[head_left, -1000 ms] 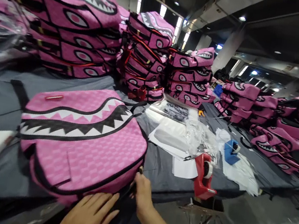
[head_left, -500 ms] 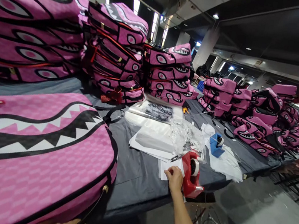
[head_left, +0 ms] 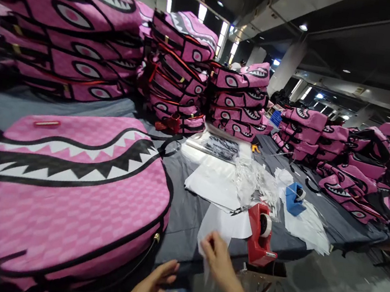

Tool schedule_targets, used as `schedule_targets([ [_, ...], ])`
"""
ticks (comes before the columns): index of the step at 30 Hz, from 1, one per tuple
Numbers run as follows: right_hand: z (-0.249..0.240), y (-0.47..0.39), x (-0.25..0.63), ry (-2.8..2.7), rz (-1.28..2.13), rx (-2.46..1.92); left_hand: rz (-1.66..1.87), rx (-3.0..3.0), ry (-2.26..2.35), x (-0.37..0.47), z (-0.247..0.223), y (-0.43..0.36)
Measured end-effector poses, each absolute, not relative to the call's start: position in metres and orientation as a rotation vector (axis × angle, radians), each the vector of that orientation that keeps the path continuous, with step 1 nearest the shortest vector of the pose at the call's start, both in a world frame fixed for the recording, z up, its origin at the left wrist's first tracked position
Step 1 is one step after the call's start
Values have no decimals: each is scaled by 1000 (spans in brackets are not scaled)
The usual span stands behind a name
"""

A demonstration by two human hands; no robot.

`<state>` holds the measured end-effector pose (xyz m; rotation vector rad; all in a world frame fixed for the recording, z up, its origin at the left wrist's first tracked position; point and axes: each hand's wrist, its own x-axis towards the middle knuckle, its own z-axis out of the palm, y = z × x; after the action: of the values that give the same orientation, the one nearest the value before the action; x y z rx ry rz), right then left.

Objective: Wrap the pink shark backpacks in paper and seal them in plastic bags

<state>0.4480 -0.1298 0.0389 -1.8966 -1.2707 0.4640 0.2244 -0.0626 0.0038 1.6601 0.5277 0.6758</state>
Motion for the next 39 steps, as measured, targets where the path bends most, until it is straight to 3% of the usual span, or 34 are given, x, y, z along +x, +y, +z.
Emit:
schedule_targets([
  [3,18,-136,391,-1253,481,-1715,604,1324,670,257,3,-70],
  [6,26,-142,366,-1373,511,-1622,665,1361,803,251,2,-69],
  [11,79,-118,388,-1974,301,-1375,772,2028,654,192,-2,-63],
  [15,85,-81,399,-2326,154,-1006,1135,2530,376,149,10,-64],
  [18,77,-68,391,-2300,125,-906,1240,2334,747,127,22,-68],
  [24,72,-62,373,-2192,14,-1063,1069,1464,1298,117,31,-45],
  [29,72,-50,370,-2404,-194,-1028,1149,1417,1603,109,40,-16],
  [34,77,-48,366,-2442,-290,-981,1386,1637,1491,95,61,-28],
  [39,74,-52,362,-2445,-281,-1016,1424,2190,935,133,79,-56],
])
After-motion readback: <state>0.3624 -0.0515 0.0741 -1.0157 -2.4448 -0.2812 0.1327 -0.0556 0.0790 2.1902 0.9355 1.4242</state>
